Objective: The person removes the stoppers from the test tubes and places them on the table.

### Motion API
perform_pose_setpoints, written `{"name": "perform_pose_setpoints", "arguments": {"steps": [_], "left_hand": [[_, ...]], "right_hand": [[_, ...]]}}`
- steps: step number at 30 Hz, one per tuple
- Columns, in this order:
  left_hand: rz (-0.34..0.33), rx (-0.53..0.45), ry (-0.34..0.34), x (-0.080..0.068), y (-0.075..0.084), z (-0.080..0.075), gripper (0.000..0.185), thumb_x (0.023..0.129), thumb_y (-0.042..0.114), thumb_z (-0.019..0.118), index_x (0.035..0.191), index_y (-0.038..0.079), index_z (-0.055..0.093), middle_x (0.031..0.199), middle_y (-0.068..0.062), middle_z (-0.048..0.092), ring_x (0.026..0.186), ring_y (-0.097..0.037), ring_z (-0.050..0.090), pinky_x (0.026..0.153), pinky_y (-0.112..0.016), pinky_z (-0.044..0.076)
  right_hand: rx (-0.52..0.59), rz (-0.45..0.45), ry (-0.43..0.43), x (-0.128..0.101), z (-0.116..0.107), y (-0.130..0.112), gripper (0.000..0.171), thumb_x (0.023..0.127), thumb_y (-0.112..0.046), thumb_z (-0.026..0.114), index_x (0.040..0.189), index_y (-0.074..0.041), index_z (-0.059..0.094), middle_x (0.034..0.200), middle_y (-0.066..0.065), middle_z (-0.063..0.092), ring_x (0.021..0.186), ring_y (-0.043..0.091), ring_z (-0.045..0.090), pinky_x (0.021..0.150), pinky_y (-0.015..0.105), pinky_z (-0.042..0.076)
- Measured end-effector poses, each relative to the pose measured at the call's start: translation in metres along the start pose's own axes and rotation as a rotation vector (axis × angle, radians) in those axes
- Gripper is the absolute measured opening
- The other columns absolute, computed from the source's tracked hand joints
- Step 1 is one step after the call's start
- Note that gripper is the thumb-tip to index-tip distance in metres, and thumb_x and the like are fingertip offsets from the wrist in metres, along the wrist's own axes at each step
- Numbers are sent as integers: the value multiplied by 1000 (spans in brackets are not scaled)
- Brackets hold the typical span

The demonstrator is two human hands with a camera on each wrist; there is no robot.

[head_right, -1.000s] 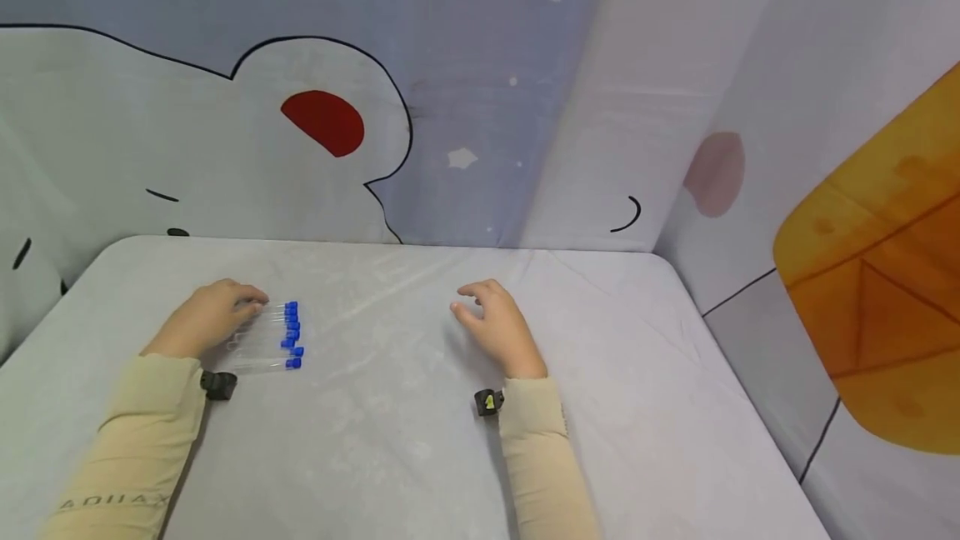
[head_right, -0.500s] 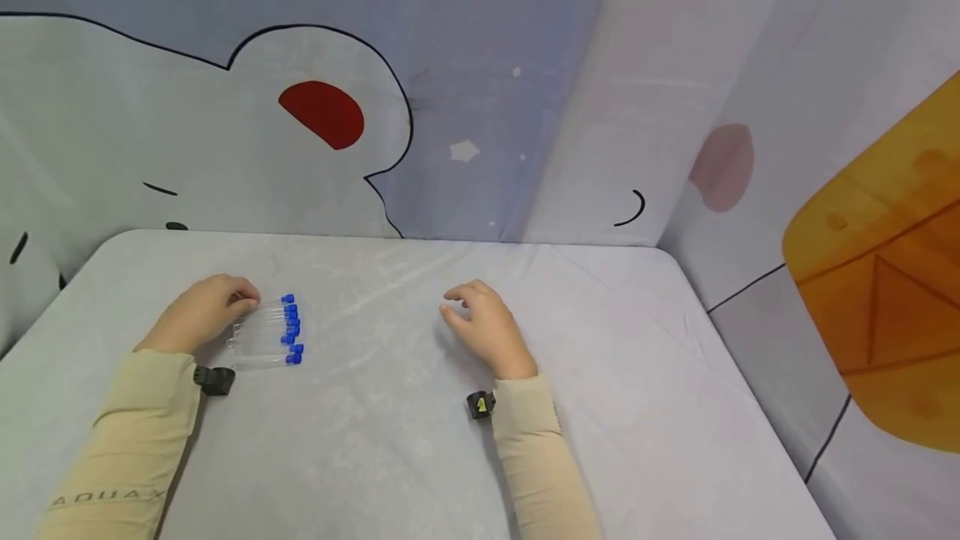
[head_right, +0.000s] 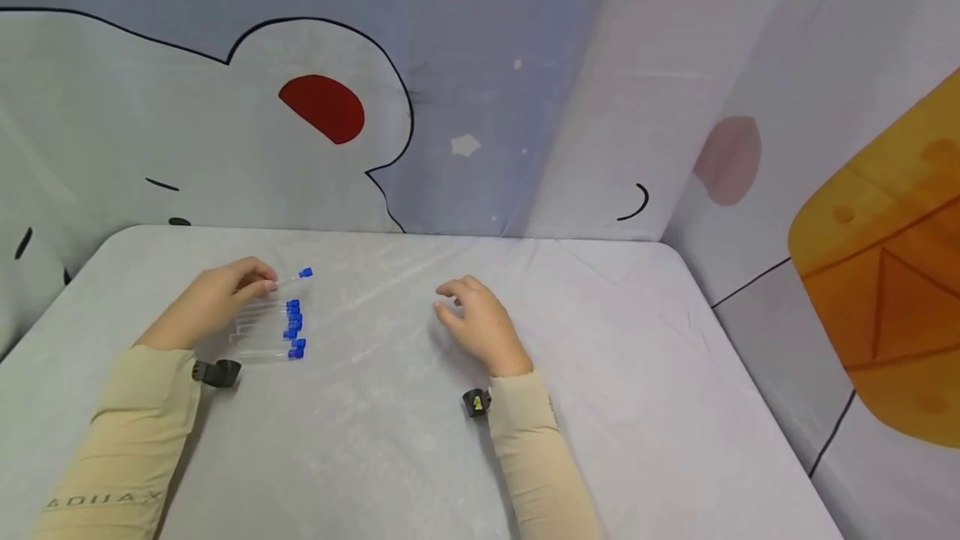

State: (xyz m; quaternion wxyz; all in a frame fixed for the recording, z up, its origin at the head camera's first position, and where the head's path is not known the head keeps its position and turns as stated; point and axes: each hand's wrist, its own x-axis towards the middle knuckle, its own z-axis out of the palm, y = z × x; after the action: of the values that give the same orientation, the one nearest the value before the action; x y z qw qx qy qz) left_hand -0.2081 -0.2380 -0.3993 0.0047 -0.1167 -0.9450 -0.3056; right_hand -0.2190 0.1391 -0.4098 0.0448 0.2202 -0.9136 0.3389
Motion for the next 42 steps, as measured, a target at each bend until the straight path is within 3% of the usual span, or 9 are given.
{"name": "perform_pose_setpoints", "arguments": {"steps": [9,15,25,42], "left_hand": [[89,-140,-82,0,33,4,24,106,19,56,119,-1,63,101,-9,70,98,-31,67,89,-51,52],[126,-204,-124,-2,51,7,25,105,18,59,122,1,66,105,-10,72,99,-28,69,90,-47,53],[195,-194,-170,-4,68,16,25,105,16,59,124,3,70,104,-8,72,94,-18,67,86,-44,52],[258,-187,-236,-7,83,21,24,105,15,58,123,5,70,106,-2,72,95,-16,67,86,-44,53]], "right_hand": [[100,-91,75,2,5,-11,22,99,-16,67,117,-4,72,109,6,70,94,20,66,82,36,56],[187,-104,65,1,8,-20,23,99,-16,69,117,-3,72,106,5,70,93,17,65,83,36,56],[238,-159,-40,-3,13,-34,25,99,-20,69,120,-6,71,108,2,72,93,14,66,86,35,55],[200,-236,-106,-5,16,-42,19,101,-24,67,114,-11,73,102,-5,69,88,7,61,74,26,52]]}}
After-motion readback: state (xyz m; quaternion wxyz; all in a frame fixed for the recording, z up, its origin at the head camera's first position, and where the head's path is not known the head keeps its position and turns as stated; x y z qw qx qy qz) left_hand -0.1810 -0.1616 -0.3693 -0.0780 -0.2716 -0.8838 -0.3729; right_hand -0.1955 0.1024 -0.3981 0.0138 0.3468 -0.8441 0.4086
